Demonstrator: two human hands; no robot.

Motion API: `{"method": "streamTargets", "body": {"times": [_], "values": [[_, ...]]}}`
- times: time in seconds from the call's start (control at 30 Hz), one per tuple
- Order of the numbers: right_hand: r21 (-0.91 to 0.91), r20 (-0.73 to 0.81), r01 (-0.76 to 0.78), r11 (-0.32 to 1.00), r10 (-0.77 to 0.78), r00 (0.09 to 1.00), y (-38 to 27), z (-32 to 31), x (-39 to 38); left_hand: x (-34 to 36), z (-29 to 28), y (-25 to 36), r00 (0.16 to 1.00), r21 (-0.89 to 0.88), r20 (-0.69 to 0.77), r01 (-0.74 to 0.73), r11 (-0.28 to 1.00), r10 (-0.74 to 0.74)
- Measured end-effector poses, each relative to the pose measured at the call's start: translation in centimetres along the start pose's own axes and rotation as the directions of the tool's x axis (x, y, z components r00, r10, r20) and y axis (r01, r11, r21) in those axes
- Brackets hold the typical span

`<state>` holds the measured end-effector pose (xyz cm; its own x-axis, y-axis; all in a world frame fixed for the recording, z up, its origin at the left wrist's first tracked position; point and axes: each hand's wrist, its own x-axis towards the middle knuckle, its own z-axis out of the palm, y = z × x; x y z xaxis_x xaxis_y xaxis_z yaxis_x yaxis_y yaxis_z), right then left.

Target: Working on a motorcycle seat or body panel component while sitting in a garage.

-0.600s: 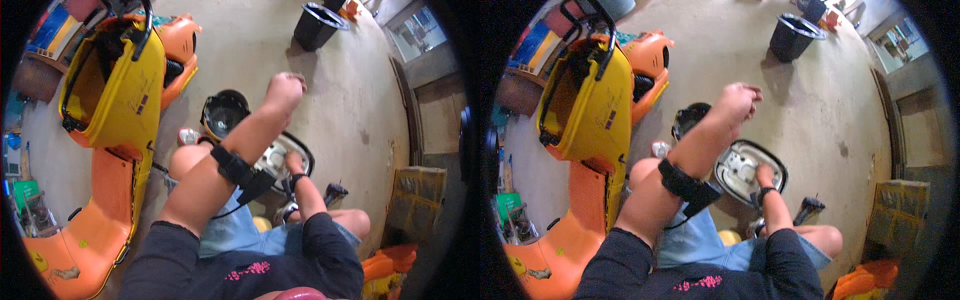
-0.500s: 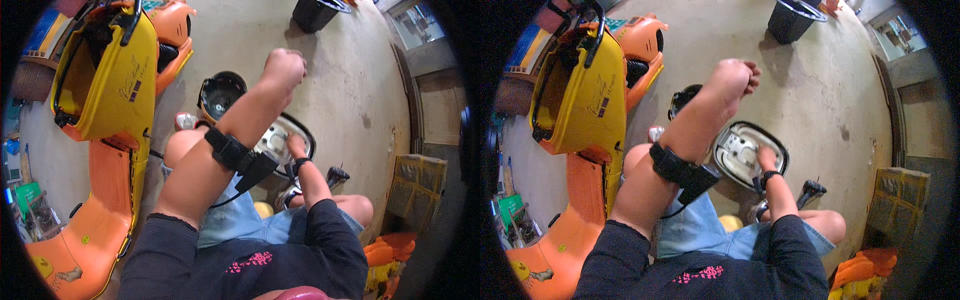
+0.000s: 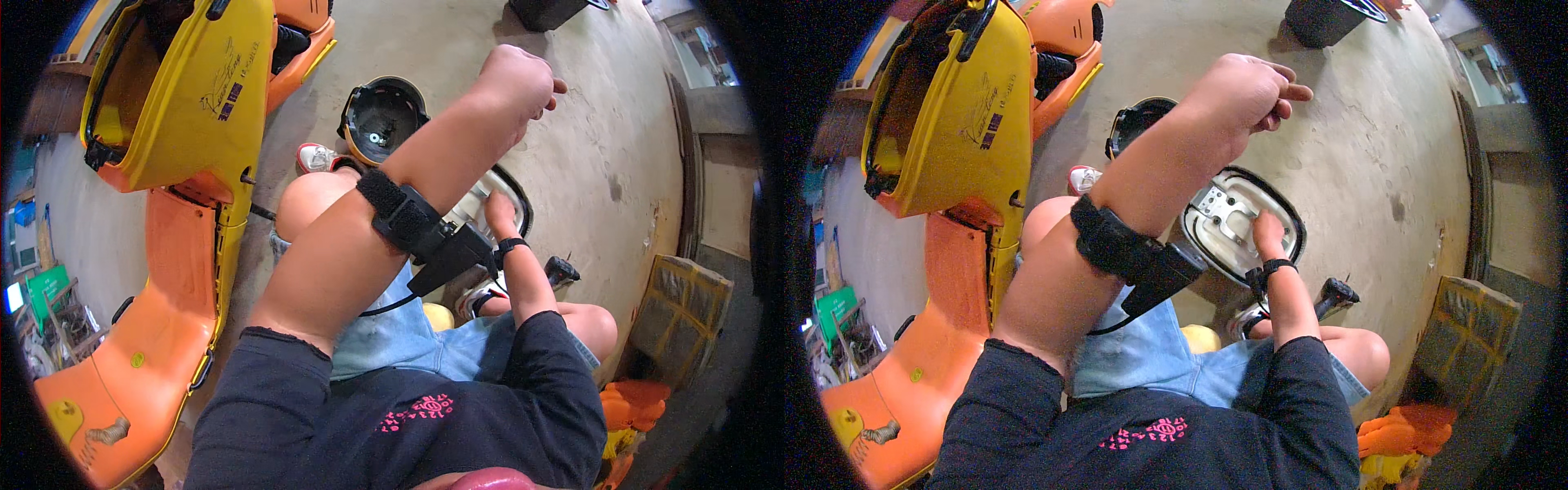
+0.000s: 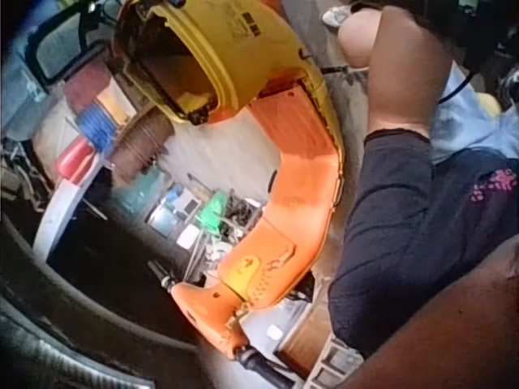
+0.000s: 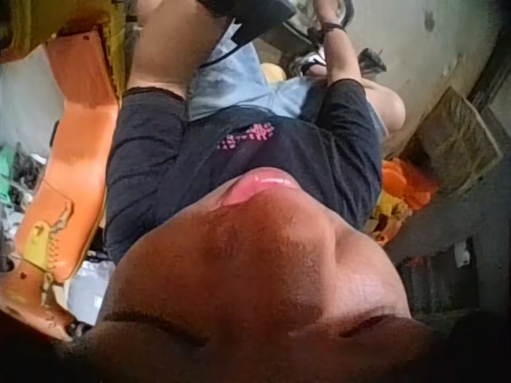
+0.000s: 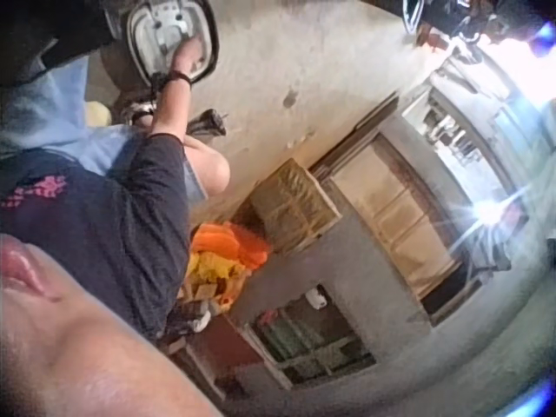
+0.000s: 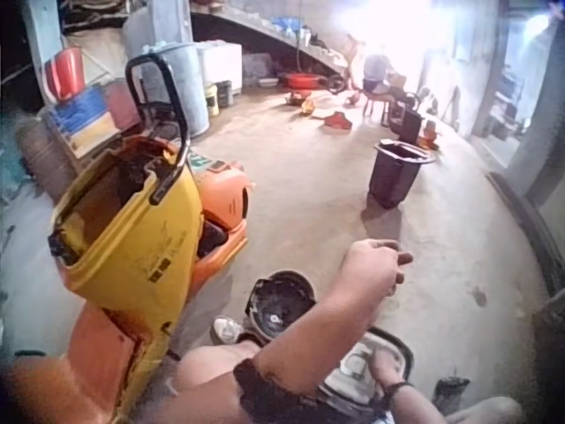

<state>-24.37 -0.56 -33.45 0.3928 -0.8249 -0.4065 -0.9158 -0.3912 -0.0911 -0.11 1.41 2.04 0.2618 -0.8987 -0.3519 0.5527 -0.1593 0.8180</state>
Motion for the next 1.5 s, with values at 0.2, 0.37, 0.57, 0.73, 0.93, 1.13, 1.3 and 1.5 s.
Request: {"method": "streamTargets", "body": {"times": [0.2, 0.37, 0.57, 0.73, 0.93, 1.13, 1.3, 1.5], "values": [[-0.049, 0.078, -0.085, 0.995, 0.089, 0.993, -0.3, -0.5, 0.0, 0.0, 0.0, 0.0, 1.000, 0.079, -0.015, 0.028, 0.996, -0.027], [-0.075, 0.092, -0.049, 0.996, 0.056, 0.994, 1.4, -1.6, -0.1, 0.2, 0.2, -0.2, 1.000, -0.008, 0.000, -0.028, 1.000, 0.028], [-0.117, 0.067, 0.222, 0.968, -0.215, 0.974, 1.8, 0.2, 0.8, 0.4, 0.2, -0.1, 0.999, 0.021, -0.021, -0.032, 0.999, 0.032], [-0.069, -0.002, 0.100, 0.993, -0.101, 0.995, 1.0, 1.2, 1.0, 0.3, -0.3, -0.4, 0.999, 0.034, -0.010, -0.040, 0.999, 0.040], [-0.052, 0.114, -0.021, 0.998, 0.027, 0.993, -0.2, -0.4, -0.5, 0.3, -0.5, -0.4, 0.997, -0.043, -0.067, -0.034, 0.998, 0.031], [-0.065, 0.043, 0.123, 0.990, -0.121, 0.992, 1.0, -0.9, -1.0, 0.5, -0.1, -0.5, 0.998, -0.064, -0.050, -0.034, 0.997, 0.031], [-0.055, 0.079, 0.061, 0.997, -0.057, 0.995, 0.4, 0.1, 0.4, 0.8, 0.4, -0.9, 0.993, -0.001, -0.110, -0.048, 0.999, 0.047], [-0.012, 0.192, -0.096, 0.995, 0.097, 0.977, -0.4, -0.8, 0.1, 0.4, 0.4, -0.5, 0.985, -0.005, -0.170, -0.029, 1.000, 0.028]]}}
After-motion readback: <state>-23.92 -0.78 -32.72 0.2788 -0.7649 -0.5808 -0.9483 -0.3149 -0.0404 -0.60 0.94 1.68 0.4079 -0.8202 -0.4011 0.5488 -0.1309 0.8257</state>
